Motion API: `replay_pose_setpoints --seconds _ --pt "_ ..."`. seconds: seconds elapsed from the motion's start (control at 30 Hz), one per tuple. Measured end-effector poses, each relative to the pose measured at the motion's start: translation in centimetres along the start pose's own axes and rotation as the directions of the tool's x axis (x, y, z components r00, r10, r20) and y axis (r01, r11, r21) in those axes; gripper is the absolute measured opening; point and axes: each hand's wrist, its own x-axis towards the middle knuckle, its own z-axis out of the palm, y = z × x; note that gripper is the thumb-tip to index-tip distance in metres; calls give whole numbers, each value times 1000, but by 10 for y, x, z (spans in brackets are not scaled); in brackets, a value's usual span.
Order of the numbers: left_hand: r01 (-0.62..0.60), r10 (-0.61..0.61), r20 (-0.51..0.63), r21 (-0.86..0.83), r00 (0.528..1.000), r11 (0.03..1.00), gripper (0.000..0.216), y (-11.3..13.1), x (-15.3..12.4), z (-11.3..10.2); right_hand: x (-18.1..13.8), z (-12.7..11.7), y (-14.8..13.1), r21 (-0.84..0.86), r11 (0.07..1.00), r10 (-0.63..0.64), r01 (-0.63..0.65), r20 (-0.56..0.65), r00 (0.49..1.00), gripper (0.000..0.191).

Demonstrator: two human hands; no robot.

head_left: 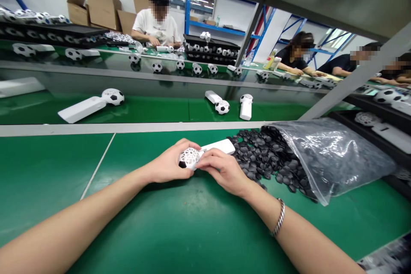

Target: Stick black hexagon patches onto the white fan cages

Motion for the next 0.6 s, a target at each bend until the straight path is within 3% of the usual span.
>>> replay_pose_setpoints --seconds 0.33,0.6 --pt "-13 16 -84 35 996 999 40 3 0 7 6 4 0 56 995 85 -83 -38 996 8" --pt "-27 27 -199 0 980 1000 38 2 1 14 10 9 10 139 970 214 -201 -82 973 14"
